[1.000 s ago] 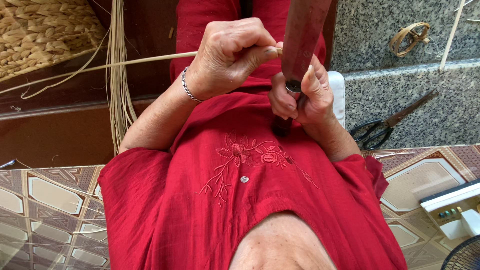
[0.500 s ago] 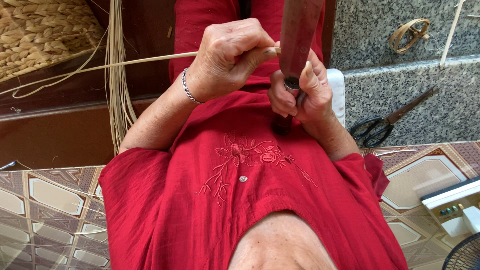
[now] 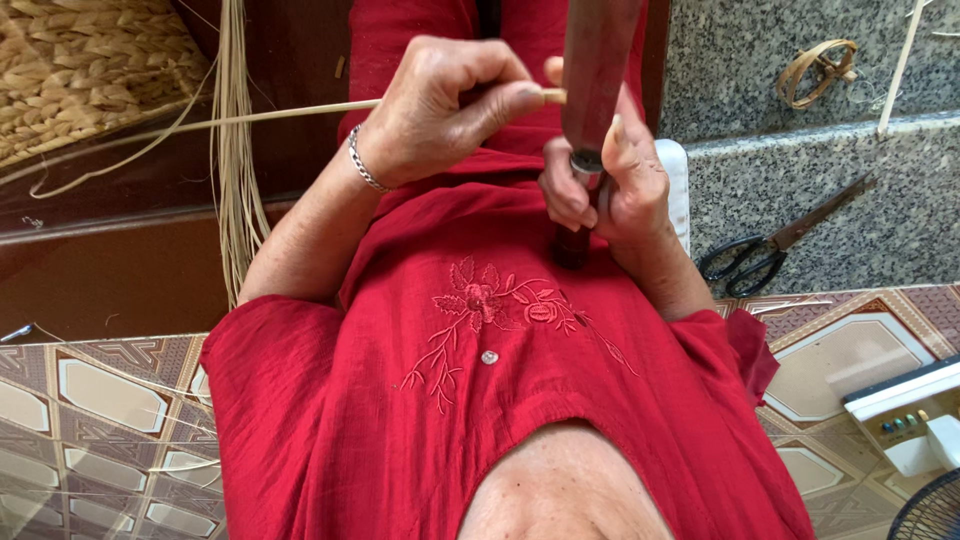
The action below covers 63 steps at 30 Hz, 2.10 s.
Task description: The person sits on stairs and splits thin rattan rods into flat strips, using a knife to shave and divide the rattan and scissors to trim ends. They bend and flex the split strips, working through several rods one at a time and setting processed strips aside.
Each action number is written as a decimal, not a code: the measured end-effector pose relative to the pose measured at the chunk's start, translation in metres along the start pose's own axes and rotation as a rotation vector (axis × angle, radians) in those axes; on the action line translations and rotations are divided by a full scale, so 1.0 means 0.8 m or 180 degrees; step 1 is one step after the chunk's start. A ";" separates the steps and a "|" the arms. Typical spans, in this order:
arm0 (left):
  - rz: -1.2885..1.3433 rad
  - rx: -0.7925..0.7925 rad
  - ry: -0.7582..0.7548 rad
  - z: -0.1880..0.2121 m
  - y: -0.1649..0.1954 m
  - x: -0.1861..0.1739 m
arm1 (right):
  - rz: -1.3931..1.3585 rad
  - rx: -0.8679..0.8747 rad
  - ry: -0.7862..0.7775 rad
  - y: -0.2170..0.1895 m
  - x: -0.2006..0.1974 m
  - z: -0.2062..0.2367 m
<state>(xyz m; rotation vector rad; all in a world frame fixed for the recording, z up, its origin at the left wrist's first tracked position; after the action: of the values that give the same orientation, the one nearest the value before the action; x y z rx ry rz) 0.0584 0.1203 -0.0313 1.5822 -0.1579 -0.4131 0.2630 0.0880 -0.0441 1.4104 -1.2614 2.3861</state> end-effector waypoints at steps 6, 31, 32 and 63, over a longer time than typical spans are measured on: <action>-0.0286 0.0125 0.0159 0.010 -0.004 0.011 | -0.0336 0.0383 -0.0198 0.008 -0.010 0.000; -0.0319 0.0079 0.0218 0.012 -0.015 0.014 | -0.0452 0.0482 -0.0061 0.029 -0.026 -0.006; -0.0300 0.0058 0.0224 0.011 -0.017 0.014 | -0.0460 0.0482 -0.0086 0.029 -0.026 -0.007; -0.0328 0.0049 0.0266 0.035 -0.046 0.029 | -0.0515 0.0654 0.0139 0.051 -0.035 0.006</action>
<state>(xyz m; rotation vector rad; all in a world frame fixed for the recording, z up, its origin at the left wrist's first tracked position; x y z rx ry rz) 0.0639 0.0885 -0.0717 1.6243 -0.0157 -0.4259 0.2634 0.0669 -0.0886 1.4418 -0.8761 2.4767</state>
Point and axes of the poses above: each hand's wrist, its own z-axis away from the middle knuckle, its own x-axis out of the palm, y = z × x, the point moved 4 cm from there along -z, towards the middle knuckle, and after that the axes turned 6 degrees about z, right-handed, at the moved point
